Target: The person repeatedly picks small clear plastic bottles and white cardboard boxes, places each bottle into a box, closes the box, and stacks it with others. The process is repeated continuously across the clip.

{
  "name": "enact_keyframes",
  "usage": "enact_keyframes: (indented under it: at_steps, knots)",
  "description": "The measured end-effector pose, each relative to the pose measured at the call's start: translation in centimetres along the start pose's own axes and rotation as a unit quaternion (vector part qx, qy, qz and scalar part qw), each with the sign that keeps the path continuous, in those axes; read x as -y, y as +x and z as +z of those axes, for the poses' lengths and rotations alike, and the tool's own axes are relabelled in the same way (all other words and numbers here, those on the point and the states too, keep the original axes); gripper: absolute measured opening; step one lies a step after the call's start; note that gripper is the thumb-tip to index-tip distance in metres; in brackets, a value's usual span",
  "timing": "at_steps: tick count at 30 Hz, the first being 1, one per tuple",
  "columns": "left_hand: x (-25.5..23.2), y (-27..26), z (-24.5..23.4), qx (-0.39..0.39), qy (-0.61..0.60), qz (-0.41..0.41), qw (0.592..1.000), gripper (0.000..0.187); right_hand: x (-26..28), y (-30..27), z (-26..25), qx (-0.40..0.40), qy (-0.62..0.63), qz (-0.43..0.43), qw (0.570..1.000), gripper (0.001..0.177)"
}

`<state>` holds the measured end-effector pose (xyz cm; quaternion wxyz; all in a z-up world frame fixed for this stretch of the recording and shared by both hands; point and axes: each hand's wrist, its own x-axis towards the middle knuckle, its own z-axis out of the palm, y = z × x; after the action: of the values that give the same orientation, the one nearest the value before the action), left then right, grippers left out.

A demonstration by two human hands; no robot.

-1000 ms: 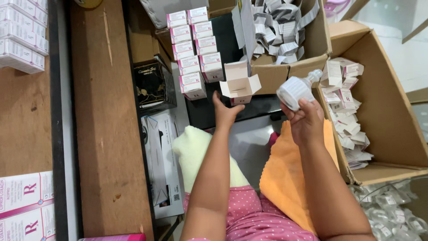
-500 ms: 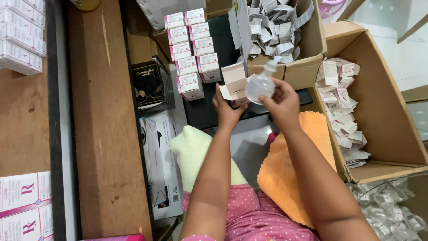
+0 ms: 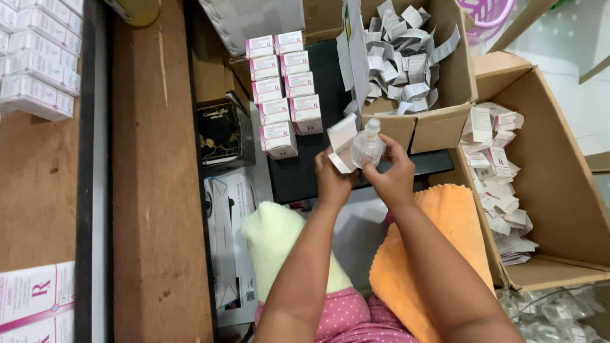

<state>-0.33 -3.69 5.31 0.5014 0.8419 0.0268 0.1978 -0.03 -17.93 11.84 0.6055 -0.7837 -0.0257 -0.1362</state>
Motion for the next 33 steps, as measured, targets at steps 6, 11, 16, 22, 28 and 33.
enact_keyframes:
  at_steps: [6,11,16,22,28,33]
  knots:
    - [-1.3,-1.3,0.0,0.016,-0.024,-0.027,0.999,0.081,0.5,-0.5,0.3,0.008,-0.195,-0.156,0.968,0.063]
    - [-1.4,-1.4,-0.1,0.023,0.004,-0.03,0.999,0.076,0.3,-1.2,0.8,0.011,-0.173,-0.163,0.971,0.065]
    - [-0.8,-2.0,0.3,0.034,-0.024,-0.076,0.996,0.072,0.3,-1.8,0.8,0.037,-0.119,-0.134,0.983,0.064]
    - [-0.1,-2.7,1.3,0.015,0.002,-0.008,1.0,0.069,0.3,-2.5,1.0,0.021,-0.118,-0.123,0.985,0.062]
    - [-0.2,-2.0,0.7,0.041,0.014,-0.031,0.999,0.081,1.2,-1.3,0.3,0.024,-0.134,-0.108,0.985,0.064]
    - [-1.5,-1.9,0.3,0.029,0.051,-0.018,0.998,0.084,2.1,-0.1,-0.8,0.063,-0.162,-0.097,0.98,0.079]
